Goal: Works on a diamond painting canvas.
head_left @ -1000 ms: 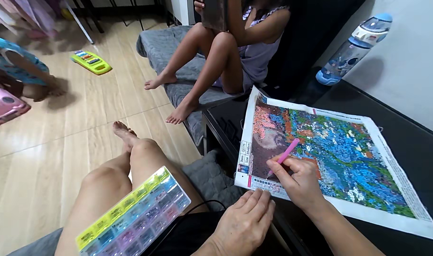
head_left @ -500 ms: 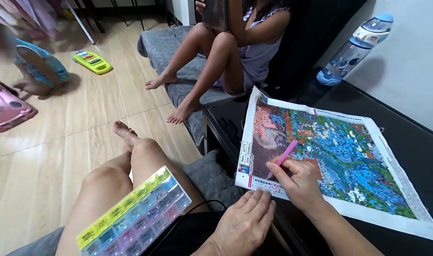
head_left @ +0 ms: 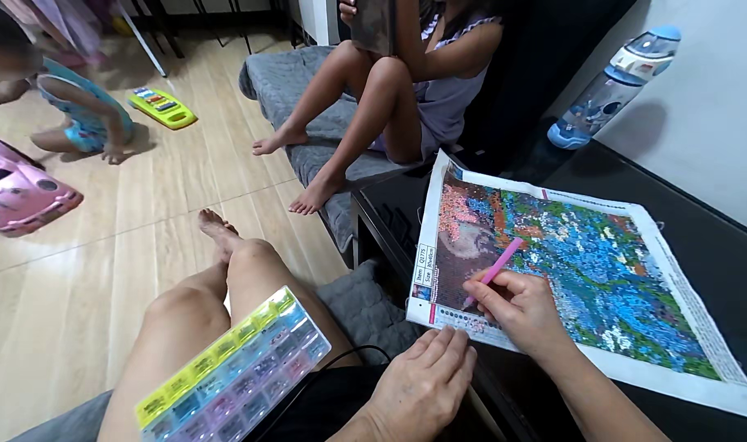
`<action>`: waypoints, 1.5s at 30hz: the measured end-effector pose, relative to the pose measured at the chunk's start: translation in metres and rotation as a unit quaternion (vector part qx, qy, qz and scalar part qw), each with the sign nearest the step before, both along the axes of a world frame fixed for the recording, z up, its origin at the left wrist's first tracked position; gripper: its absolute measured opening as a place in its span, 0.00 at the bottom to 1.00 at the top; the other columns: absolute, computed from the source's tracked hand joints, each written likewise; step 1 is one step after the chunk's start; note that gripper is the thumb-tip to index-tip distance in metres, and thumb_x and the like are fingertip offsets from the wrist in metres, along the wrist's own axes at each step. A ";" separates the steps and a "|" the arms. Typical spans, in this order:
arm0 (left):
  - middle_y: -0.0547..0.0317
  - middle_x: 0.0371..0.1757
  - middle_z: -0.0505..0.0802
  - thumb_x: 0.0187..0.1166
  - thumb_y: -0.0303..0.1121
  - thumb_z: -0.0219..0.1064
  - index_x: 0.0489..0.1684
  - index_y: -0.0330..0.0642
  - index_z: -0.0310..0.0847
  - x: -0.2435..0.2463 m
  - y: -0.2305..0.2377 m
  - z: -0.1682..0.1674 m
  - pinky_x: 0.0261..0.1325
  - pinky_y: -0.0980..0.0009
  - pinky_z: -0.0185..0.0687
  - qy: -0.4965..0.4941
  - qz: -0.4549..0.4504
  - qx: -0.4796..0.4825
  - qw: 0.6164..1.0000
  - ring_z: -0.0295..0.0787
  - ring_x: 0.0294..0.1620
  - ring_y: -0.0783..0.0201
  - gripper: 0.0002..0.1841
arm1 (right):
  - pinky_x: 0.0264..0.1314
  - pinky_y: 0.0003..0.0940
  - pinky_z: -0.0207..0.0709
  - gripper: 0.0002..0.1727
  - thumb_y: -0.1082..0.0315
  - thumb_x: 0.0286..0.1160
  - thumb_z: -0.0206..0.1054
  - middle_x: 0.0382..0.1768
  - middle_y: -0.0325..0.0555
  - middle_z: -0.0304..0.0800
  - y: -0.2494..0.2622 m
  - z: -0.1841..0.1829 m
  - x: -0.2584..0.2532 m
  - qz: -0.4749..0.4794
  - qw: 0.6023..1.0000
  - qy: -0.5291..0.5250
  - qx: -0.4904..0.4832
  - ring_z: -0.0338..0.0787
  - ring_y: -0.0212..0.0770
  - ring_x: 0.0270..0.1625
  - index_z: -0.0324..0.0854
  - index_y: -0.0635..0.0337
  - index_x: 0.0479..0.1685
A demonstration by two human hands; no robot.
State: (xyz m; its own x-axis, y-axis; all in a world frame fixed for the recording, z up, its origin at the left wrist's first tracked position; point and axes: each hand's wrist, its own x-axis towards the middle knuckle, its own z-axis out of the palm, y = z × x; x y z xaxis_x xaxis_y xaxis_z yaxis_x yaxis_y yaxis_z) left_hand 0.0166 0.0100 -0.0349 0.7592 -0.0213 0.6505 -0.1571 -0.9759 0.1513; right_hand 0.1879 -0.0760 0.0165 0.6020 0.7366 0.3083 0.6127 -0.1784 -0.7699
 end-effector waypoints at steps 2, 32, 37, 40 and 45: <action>0.51 0.59 0.95 0.82 0.21 0.56 0.54 0.40 0.90 0.000 0.000 0.000 0.71 0.67 0.82 0.001 -0.002 -0.001 1.000 0.93 0.62 0.56 0.15 | 0.23 0.12 0.76 0.08 0.65 0.71 0.68 0.22 0.29 0.85 0.000 0.000 0.000 0.003 1.000 0.007 0.005 0.80 0.15 0.20 0.88 0.57 0.28; 0.50 0.59 0.95 0.82 0.21 0.56 0.55 0.39 0.90 -0.001 -0.001 -0.001 0.71 0.67 0.81 0.000 -0.001 -0.006 1.000 0.93 0.62 0.56 0.15 | 0.24 0.10 0.74 0.11 0.61 0.71 0.67 0.22 0.28 0.84 0.000 -0.003 0.000 0.017 0.999 -0.034 0.021 0.79 0.14 0.21 0.88 0.56 0.26; 0.50 0.59 0.95 0.82 0.21 0.56 0.55 0.39 0.90 -0.001 -0.001 -0.001 0.71 0.67 0.81 0.001 -0.001 -0.004 1.000 0.93 0.62 0.56 0.15 | 0.25 0.10 0.74 0.12 0.61 0.71 0.67 0.22 0.28 0.84 0.000 -0.004 0.001 0.017 0.999 -0.040 0.023 0.78 0.13 0.21 0.88 0.56 0.25; 0.50 0.59 0.95 0.82 0.21 0.56 0.55 0.39 0.90 -0.001 -0.001 -0.001 0.71 0.67 0.81 -0.001 0.001 -0.004 1.000 0.93 0.62 0.56 0.15 | 0.24 0.09 0.74 0.11 0.61 0.71 0.67 0.22 0.28 0.84 0.000 -0.004 0.001 0.021 0.999 -0.040 0.025 0.78 0.13 0.21 0.88 0.56 0.25; 0.50 0.59 0.95 0.81 0.21 0.56 0.54 0.39 0.90 0.000 -0.001 0.000 0.71 0.67 0.81 -0.002 0.000 -0.005 1.000 0.93 0.62 0.56 0.15 | 0.24 0.09 0.74 0.11 0.62 0.71 0.67 0.21 0.28 0.84 0.001 -0.004 -0.001 0.019 0.999 -0.041 0.028 0.78 0.13 0.20 0.87 0.56 0.24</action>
